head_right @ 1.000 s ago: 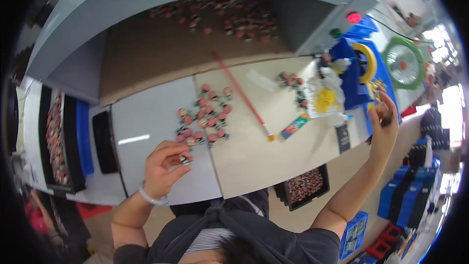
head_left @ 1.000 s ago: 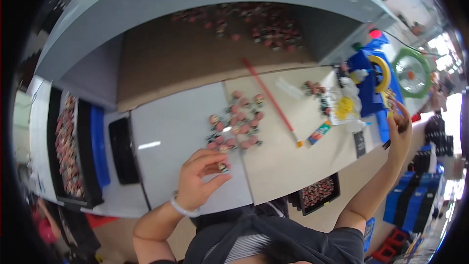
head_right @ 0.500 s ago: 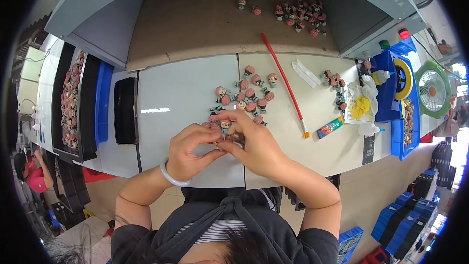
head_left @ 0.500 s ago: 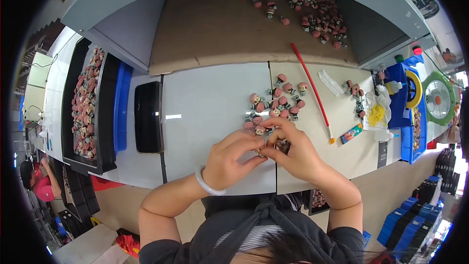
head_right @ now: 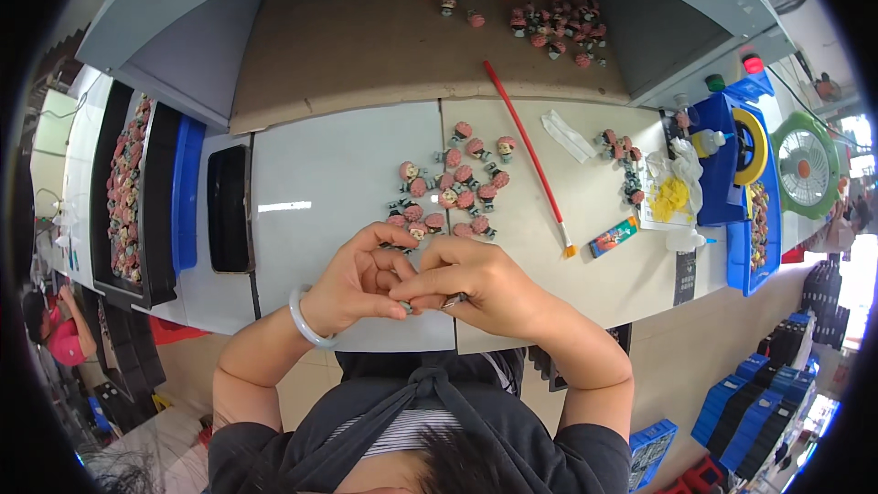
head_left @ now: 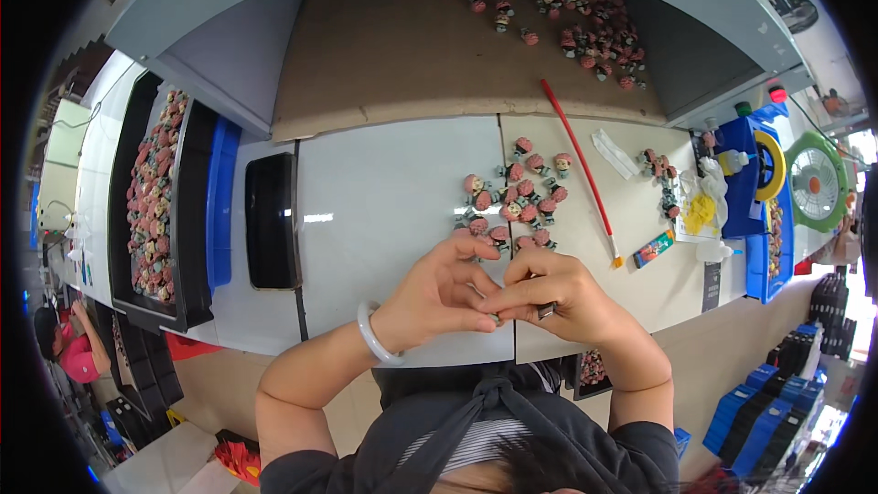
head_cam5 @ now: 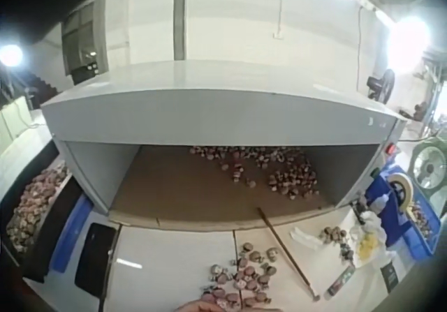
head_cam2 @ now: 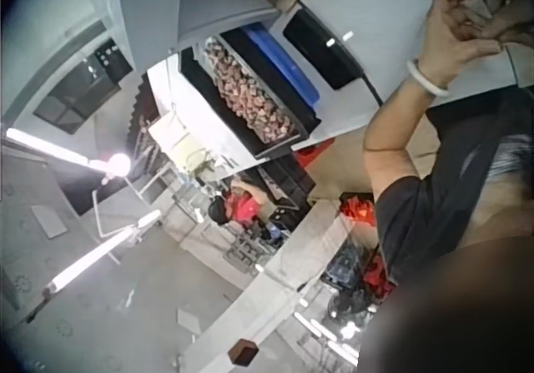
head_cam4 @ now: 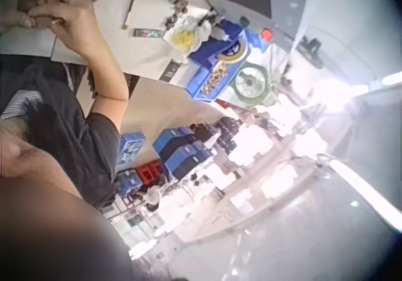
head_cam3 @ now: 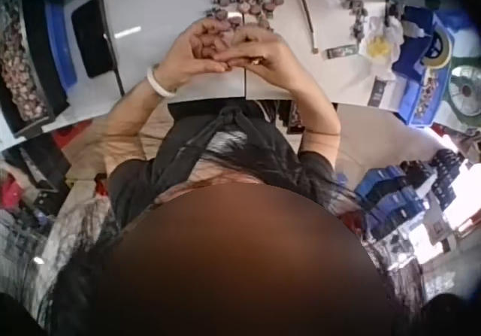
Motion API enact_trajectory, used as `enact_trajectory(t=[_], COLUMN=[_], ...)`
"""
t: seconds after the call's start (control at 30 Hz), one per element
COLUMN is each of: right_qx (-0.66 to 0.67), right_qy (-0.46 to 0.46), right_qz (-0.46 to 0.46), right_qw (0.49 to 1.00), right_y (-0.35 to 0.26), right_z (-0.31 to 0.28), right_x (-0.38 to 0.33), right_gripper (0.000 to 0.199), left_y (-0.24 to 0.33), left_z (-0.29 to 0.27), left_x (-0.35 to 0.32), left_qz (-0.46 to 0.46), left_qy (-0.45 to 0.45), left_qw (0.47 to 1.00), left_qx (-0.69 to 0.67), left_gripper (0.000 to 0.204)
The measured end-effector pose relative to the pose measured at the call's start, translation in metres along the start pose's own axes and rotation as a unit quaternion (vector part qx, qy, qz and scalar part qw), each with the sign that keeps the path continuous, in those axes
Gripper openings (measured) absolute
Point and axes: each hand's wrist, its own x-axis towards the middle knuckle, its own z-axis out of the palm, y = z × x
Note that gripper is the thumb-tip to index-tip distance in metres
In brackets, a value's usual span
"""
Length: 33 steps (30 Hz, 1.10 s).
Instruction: Applying details to small toy figures using a paintbrush and marker at a factory workbench.
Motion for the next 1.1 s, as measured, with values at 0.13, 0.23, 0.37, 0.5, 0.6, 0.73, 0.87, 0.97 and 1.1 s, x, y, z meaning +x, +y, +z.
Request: enact_trajectory(t=[0.13,0.23,0.37,0.5,0.6,0.73,0.87,0.97,1.1], right_qx=[-0.100,-0.213,-0.331,-0.470,-0.529,-0.552,-0.542,-0.383,-0.330], right_qy=[-0.002,-0.012,0.018,0.477,0.586,0.587,0.626,0.619,0.385], right_qz=[-0.068,-0.129,-0.134,0.061,0.156,0.245,0.162,0.127,0.074], right_qw=[0.993,0.969,0.934,0.740,0.594,0.539,0.536,0.674,0.859], right_y=[-0.001,-0.008,-0.028,-0.039,-0.010,0.037,0.038,-0.010,-0.013], right_z=[-0.003,0.001,-0.022,-0.109,-0.232,-0.380,-0.360,-0.256,-0.141], right_x=[-0.005,-0.016,-0.055,-0.116,-0.192,-0.338,-0.291,-0.193,-0.064], right_gripper=[0.032,0.032,0.028,0.015,0.018,0.040,0.049,0.031,0.020], left_y=[0.000,0.000,-0.002,-0.002,0.006,0.021,0.025,0.026,0.016], left_z=[0.001,0.001,0.011,0.010,0.011,0.034,0.059,0.066,0.068], left_x=[0.002,0.000,0.001,-0.010,-0.015,-0.024,-0.042,-0.044,-0.051], left_qz=[-0.046,-0.057,-0.080,-0.013,0.022,0.063,0.149,0.126,0.184], left_qy=[-0.007,-0.064,-0.099,-0.107,-0.220,-0.313,-0.362,-0.407,-0.439], left_qw=[0.999,0.996,0.987,0.980,0.955,0.934,0.917,0.904,0.879], left_qx=[-0.002,0.029,0.093,0.170,0.199,0.162,0.080,0.022,-0.010], left_gripper=[0.068,0.066,0.077,0.068,0.067,0.073,0.086,0.076,0.087])
